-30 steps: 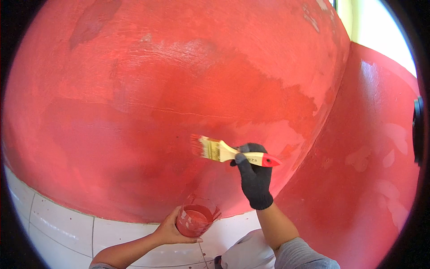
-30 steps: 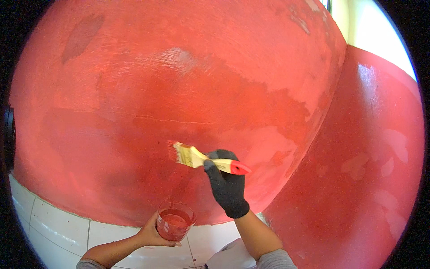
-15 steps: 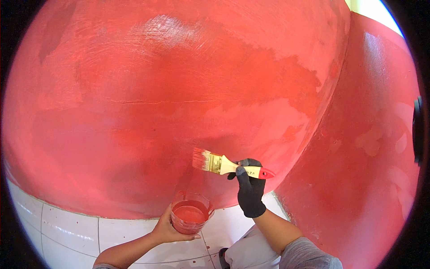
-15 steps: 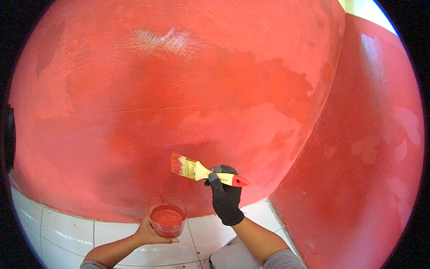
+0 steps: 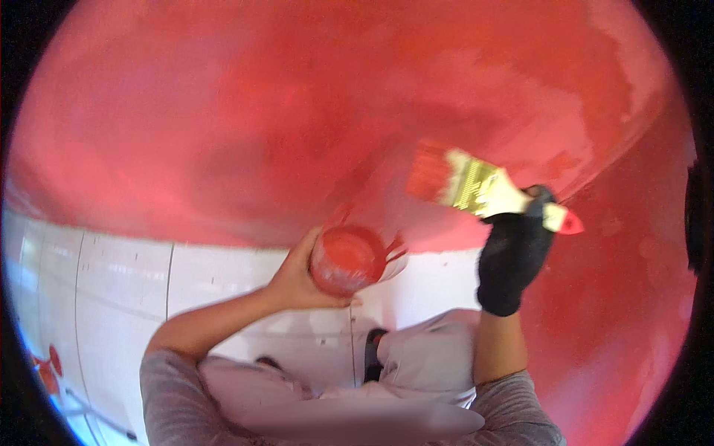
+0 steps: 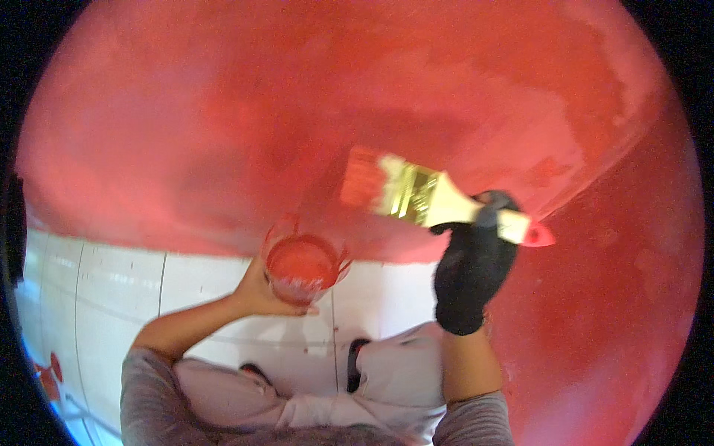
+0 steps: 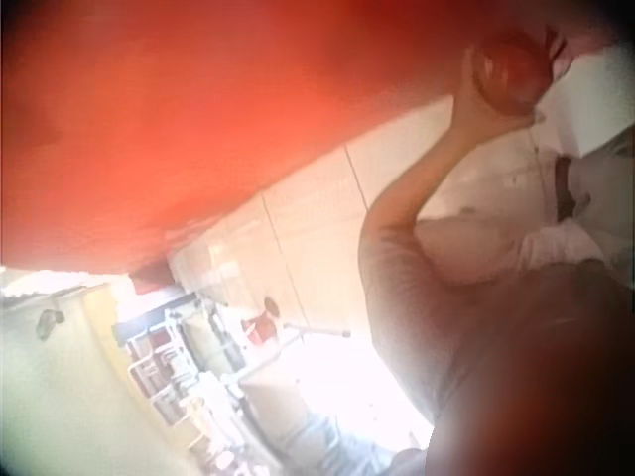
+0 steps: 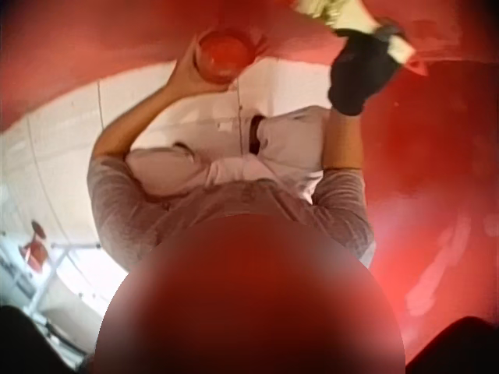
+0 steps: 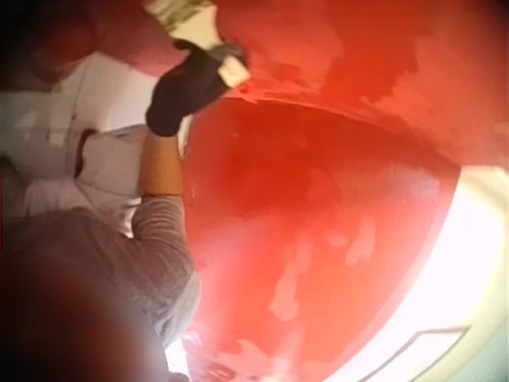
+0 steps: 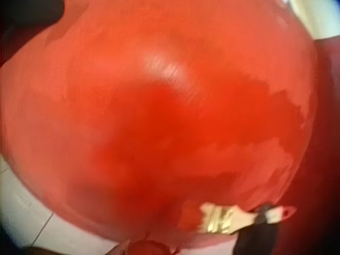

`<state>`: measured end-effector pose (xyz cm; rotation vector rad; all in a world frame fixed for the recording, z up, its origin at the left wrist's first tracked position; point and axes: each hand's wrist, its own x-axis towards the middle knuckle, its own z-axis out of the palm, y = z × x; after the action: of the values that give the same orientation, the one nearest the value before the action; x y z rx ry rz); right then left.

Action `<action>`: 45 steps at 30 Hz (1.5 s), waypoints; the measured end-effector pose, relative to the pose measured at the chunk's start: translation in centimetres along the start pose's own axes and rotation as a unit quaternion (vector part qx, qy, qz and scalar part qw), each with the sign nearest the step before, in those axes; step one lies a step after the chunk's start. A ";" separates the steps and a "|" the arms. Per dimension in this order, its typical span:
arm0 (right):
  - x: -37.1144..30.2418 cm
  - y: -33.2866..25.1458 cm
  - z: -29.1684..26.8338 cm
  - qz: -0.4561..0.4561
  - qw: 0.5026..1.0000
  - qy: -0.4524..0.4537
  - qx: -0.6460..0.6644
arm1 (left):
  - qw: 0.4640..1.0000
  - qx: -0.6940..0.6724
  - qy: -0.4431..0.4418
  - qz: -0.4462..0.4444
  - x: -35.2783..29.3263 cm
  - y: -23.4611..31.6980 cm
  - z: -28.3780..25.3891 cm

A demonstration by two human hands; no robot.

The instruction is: The person applies red paint to an interior wall using a paint brush.

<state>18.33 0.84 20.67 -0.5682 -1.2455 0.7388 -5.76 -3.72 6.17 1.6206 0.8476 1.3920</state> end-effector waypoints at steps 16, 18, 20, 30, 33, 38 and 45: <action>-1.7 -0.1 0.0 -0.044 0.968 -0.062 -0.237 | 0.999 0.015 -0.027 -0.028 -1.0 -2.0 -0.7; -1.9 -0.6 0.6 -0.019 0.967 -0.093 -0.237 | 0.999 -0.019 -0.020 -0.047 -1.3 -2.4 -0.4; -2.5 -0.8 1.3 -0.001 0.974 -0.148 -0.174 | 0.996 -0.053 -0.013 -0.063 -1.5 -2.8 -0.2; -3.9 0.2 3.7 0.140 0.928 -0.265 -0.224 | 0.994 -0.066 -0.005 -0.085 -1.7 -3.5 -0.1; -3.4 0.8 4.0 0.135 0.914 -0.319 -0.212 | 0.980 -0.128 0.006 -0.155 -1.9 -3.5 0.1; -3.4 2.2 4.1 0.055 0.924 -0.302 -0.228 | 0.998 -0.040 -0.008 -0.049 -1.6 -3.7 -0.1; -3.4 2.5 4.1 0.019 0.907 -0.326 -0.266 | 0.998 -0.042 -0.012 -0.040 -1.8 -3.5 0.0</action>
<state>13.36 -0.15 17.65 -0.8246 -2.0999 0.6350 -6.01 -3.73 2.21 1.5209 0.8211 1.3322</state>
